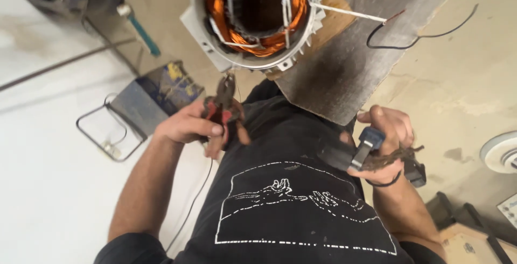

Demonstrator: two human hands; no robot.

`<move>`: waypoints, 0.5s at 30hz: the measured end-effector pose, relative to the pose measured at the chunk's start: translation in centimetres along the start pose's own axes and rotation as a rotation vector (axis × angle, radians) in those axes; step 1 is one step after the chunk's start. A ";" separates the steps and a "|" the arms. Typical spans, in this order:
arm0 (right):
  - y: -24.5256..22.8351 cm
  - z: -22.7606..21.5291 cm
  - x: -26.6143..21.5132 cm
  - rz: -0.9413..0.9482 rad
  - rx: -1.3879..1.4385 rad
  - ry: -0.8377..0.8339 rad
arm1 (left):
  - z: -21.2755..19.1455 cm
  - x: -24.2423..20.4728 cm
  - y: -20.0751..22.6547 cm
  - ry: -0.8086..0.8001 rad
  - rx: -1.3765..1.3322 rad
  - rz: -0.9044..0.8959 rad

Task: The person uses pliers and a welding tool to weld copper wires inside a motor stator. They repeatedly position the pliers on the wires and apply the welding tool, creating sparks at the contact points.

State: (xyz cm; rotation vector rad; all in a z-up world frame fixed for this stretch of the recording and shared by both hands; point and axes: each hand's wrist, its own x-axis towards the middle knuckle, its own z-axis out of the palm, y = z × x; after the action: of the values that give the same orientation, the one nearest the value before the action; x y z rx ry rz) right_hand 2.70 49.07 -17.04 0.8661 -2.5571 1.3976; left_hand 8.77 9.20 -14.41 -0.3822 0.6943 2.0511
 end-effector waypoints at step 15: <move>-9.7 1.2 -4.0 0.218 -0.322 0.227 | -0.4 4.6 -3.4 -0.032 0.124 0.165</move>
State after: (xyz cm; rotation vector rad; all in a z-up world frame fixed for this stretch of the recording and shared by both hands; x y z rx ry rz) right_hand 11.32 45.79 -11.87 0.3669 -2.6500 1.0139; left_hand 9.13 13.52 -18.20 -0.2262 0.8526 2.1507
